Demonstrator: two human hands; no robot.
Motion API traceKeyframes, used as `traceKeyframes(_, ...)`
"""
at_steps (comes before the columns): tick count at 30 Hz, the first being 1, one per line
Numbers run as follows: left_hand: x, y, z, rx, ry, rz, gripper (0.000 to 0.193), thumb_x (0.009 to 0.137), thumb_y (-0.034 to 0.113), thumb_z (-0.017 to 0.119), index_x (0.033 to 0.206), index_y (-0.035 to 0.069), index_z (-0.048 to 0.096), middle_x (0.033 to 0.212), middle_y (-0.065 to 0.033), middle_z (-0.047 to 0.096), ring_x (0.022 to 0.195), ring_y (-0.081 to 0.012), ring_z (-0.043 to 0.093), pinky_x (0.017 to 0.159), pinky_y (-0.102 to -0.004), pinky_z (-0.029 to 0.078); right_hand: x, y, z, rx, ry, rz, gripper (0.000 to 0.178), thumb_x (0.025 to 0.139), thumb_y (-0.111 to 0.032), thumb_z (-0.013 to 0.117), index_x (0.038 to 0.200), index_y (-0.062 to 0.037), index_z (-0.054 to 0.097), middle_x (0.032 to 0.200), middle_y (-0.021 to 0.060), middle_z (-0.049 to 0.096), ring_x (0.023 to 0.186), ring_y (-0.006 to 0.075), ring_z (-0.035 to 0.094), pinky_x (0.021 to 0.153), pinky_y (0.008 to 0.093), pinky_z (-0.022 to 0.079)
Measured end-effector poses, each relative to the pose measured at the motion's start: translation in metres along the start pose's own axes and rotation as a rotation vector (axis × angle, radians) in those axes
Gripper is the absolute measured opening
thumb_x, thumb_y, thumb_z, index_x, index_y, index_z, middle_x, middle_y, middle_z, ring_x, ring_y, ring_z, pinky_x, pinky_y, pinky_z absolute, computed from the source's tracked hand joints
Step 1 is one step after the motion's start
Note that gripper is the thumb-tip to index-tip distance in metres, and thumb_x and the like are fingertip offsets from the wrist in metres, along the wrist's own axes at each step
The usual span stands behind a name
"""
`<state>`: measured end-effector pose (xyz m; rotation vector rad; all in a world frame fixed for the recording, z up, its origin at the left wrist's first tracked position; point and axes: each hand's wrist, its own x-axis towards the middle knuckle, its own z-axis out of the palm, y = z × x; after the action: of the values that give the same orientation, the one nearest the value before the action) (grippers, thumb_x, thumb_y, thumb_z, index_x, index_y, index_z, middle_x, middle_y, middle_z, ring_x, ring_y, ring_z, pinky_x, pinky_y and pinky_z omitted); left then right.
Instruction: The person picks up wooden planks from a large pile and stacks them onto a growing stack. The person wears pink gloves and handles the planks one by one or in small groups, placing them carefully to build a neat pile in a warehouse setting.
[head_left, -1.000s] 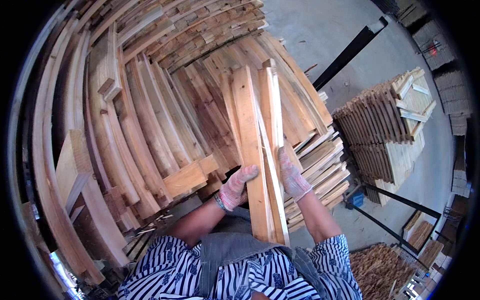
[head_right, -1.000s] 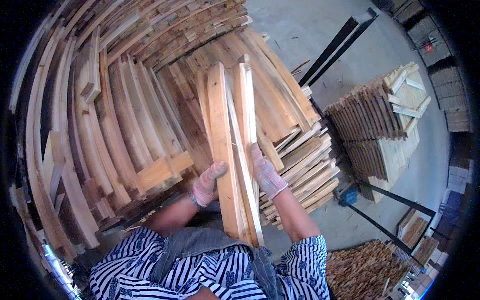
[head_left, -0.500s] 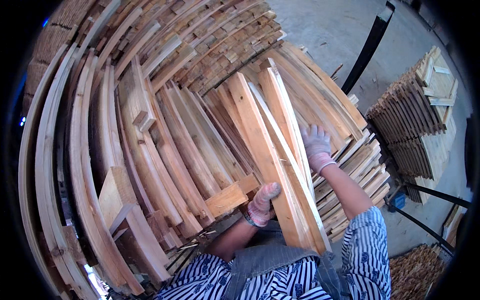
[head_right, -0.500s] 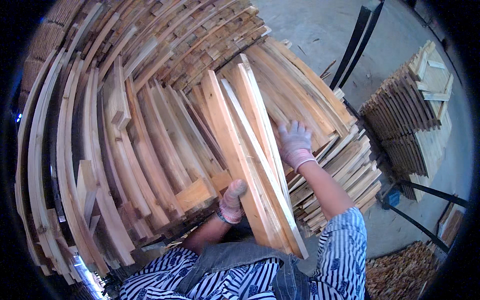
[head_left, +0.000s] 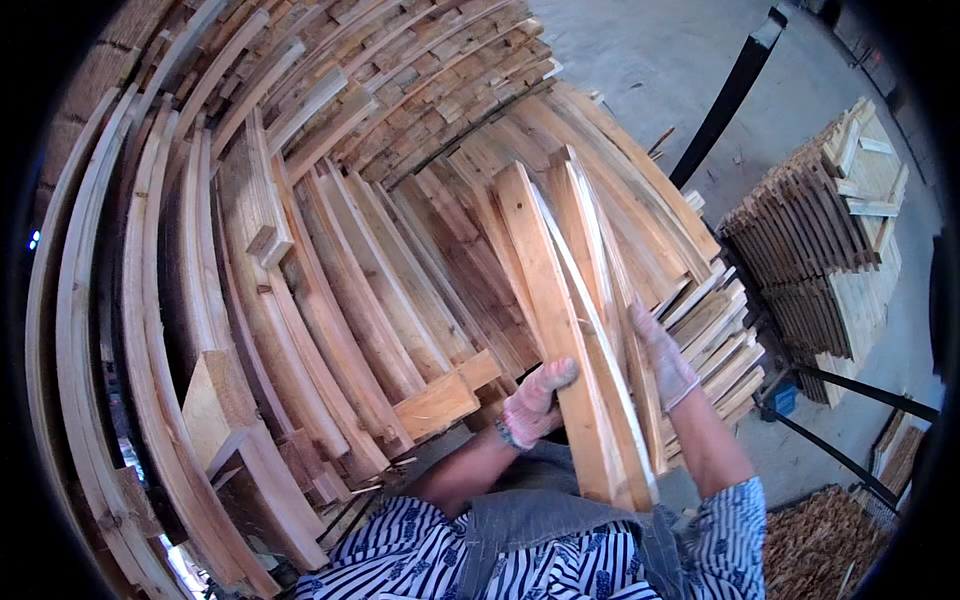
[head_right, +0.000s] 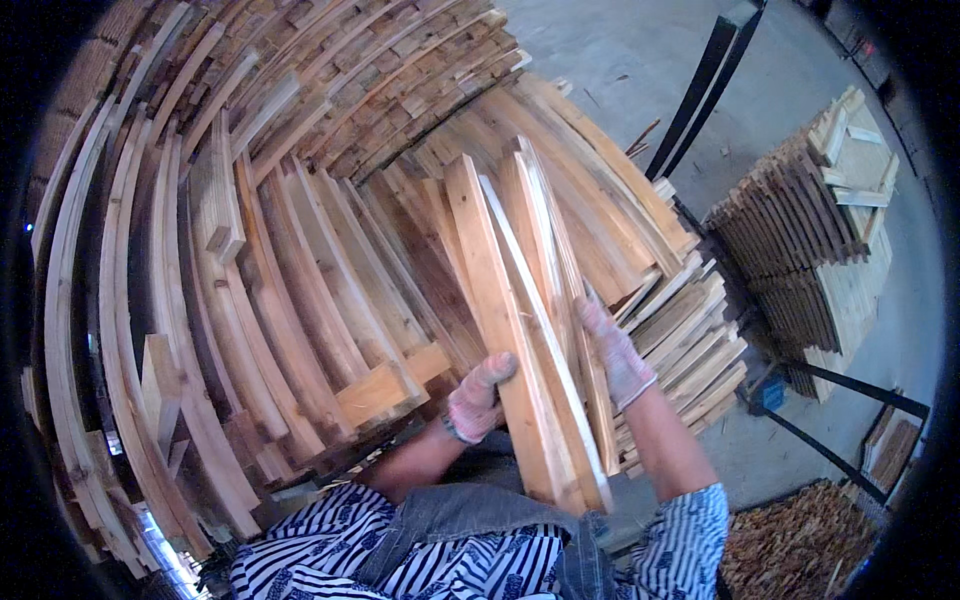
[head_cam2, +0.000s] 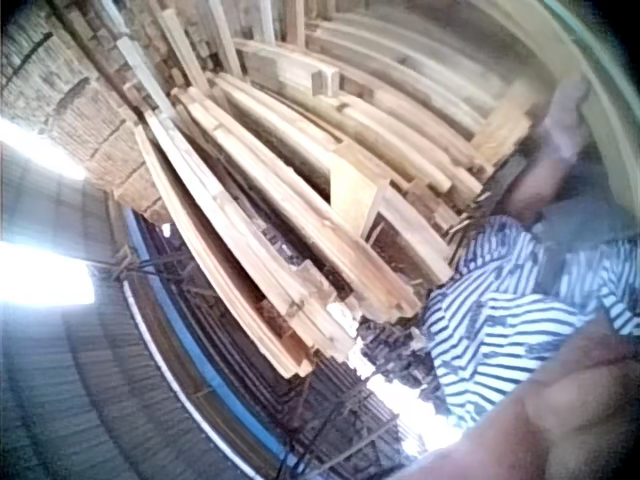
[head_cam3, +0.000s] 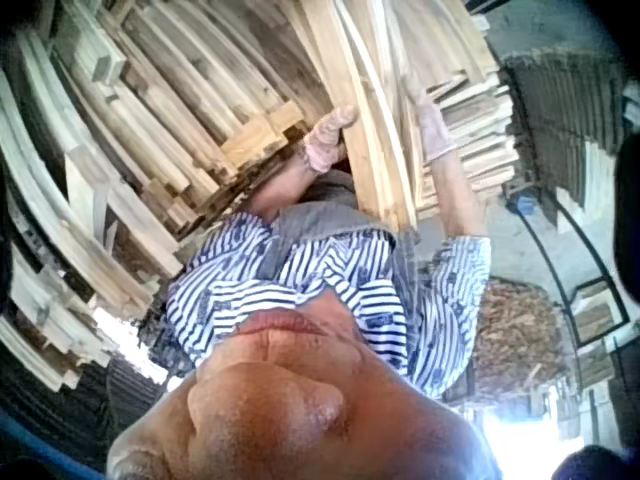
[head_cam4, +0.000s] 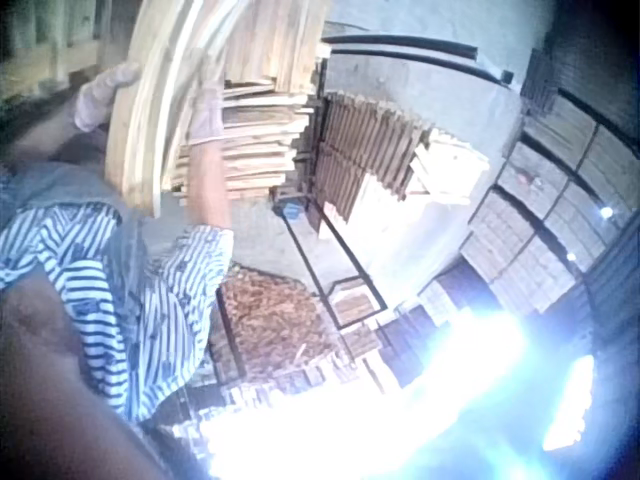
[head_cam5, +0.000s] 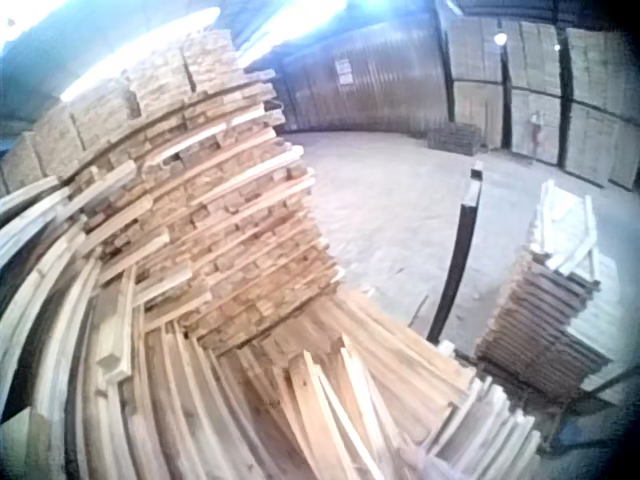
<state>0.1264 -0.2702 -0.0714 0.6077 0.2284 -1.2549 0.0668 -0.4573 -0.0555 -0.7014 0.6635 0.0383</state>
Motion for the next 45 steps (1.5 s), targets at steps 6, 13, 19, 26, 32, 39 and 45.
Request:
traceKeyframes(6, -0.003, 0.002, 0.013, 0.177, 0.073, -0.077, 0.065, 0.085, 0.029, 0.074, 0.136, 0.001, 0.046, 0.126, -0.0112, 0.059, 0.117, -0.0236, 0.057, 0.103, -0.04, 0.046, 0.004, 0.029, -0.039, -0.104, -0.029, 0.096, 0.093, 0.086, -0.018, 0.071, 0.155, -0.0086, 0.01, 0.122, 0.0082, 0.06, 0.108, 0.0149, 0.058, 0.098, 0.0317, 0.046)
traceKeyframes(13, 0.001, 0.002, -0.005, 0.072, 0.206, -0.046, 0.04, 0.088, 0.012, 0.067, 0.126, 0.002, 0.056, 0.118, -0.0101, 0.064, 0.109, -0.0244, 0.062, 0.1, -0.0412, 0.049, 0.008, 0.001, -0.019, -0.851, 0.049, -0.211, 0.098, 0.083, -0.04, 0.07, 0.154, -0.0047, 0.012, 0.152, 0.024, 0.031, 0.143, 0.0293, 0.028, 0.116, 0.033, 0.02)
traceKeyframes(19, -0.001, 0.004, -0.006, 0.201, 0.41, 0.075, 0.054, 0.085, 0.024, 0.07, 0.13, 0.002, 0.05, 0.122, -0.0137, 0.058, 0.113, -0.0294, 0.056, 0.103, -0.0468, 0.045, 0.014, -0.003, -0.013, -1.014, 0.036, -0.15, 0.1, 0.08, -0.038, 0.069, 0.154, -0.0086, 0.009, 0.137, 0.0333, 0.045, 0.128, 0.0386, 0.047, 0.106, 0.0385, 0.039)
traceKeyframes(26, 0.003, 0.012, -0.002, 0.449, 0.424, 0.084, 0.063, 0.084, 0.036, 0.07, 0.132, 0.002, 0.048, 0.124, -0.0143, 0.056, 0.113, -0.0282, 0.056, 0.1, -0.0443, 0.046, 0.047, 0.027, -0.025, -0.666, -0.007, -0.116, 0.102, 0.07, -0.031, 0.081, 0.149, -0.0016, 0.024, 0.134, 0.0253, 0.051, 0.121, 0.0309, 0.052, 0.104, 0.0357, 0.041)
traceKeyframes(32, -0.002, 0.016, 0.005, 0.446, 0.432, 0.176, 0.061, 0.082, 0.033, 0.072, 0.13, 0.003, 0.05, 0.117, -0.0109, 0.058, 0.105, -0.0249, 0.058, 0.092, -0.0413, 0.05, 0.036, -0.012, -0.02, -0.618, 0.084, -0.228, 0.102, 0.069, -0.036, 0.081, 0.147, 0.0018, 0.027, 0.132, 0.0232, 0.053, 0.12, 0.0305, 0.054, 0.103, 0.034, 0.041)
traceKeyframes(39, -0.001, 0.02, -0.015, 0.47, 0.454, 0.219, 0.056, 0.081, 0.025, 0.073, 0.129, 0.005, 0.05, 0.109, -0.008, 0.059, 0.098, -0.0217, 0.06, 0.085, -0.0373, 0.052, 0.1, -0.051, 0.003, -1.267, 0.498, -0.076, 0.085, 0.082, -0.032, 0.068, 0.148, -0.0005, 0.024, 0.128, 0.0255, 0.054, 0.115, 0.0388, 0.058, 0.097, 0.0464, 0.047)
traceKeyframes(45, 0.005, 0.003, -0.014, 0.506, 0.51, 0.24, 0.058, 0.083, 0.026, 0.071, 0.132, 0.005, 0.047, 0.113, -0.0086, 0.058, 0.1, -0.0213, 0.059, 0.088, -0.0374, 0.051, 0.149, 0.006, 0.005, -1.591, 0.673, -0.281, 0.059, 0.09, -0.019, 0.053, 0.145, -0.0054, 0.035, 0.116, 0.0234, 0.062, 0.104, 0.0311, 0.065, 0.088, 0.0421, 0.051)
